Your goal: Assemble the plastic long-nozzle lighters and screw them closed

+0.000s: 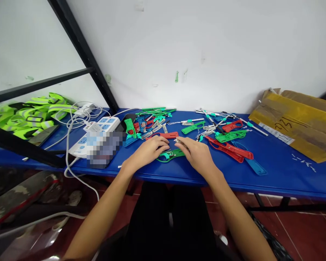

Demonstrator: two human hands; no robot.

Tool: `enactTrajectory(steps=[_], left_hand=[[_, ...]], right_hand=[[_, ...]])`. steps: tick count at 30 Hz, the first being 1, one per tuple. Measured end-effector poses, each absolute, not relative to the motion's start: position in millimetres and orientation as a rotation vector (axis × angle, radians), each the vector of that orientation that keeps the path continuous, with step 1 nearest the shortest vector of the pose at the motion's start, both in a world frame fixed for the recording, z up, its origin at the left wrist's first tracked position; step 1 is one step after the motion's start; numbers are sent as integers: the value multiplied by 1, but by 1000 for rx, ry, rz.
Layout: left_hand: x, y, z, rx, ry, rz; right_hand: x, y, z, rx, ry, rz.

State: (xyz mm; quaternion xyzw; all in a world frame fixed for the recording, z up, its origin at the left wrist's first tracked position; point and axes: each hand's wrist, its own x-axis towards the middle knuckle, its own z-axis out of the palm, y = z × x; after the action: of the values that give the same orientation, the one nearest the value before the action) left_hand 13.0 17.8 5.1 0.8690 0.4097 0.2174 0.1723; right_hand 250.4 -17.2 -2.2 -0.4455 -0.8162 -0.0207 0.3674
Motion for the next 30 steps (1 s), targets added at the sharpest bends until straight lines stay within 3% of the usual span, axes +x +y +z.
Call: enactTrajectory(steps=[10,16,23,30], left_hand=[[12,20,14,2608,1050,481],[12,0,7,2724,1044,637],[16,-30,-14,2784,1250,1103],[9,-35,-15,2727,1095,1179]], right_hand=[[253,-33,-15,-1376,-1978,48],[249,-48,-21,-1332,-1938,104],[255,-54,-19,-1133,-2036,113],[252,-53,-15,-1055,-2137,244]])
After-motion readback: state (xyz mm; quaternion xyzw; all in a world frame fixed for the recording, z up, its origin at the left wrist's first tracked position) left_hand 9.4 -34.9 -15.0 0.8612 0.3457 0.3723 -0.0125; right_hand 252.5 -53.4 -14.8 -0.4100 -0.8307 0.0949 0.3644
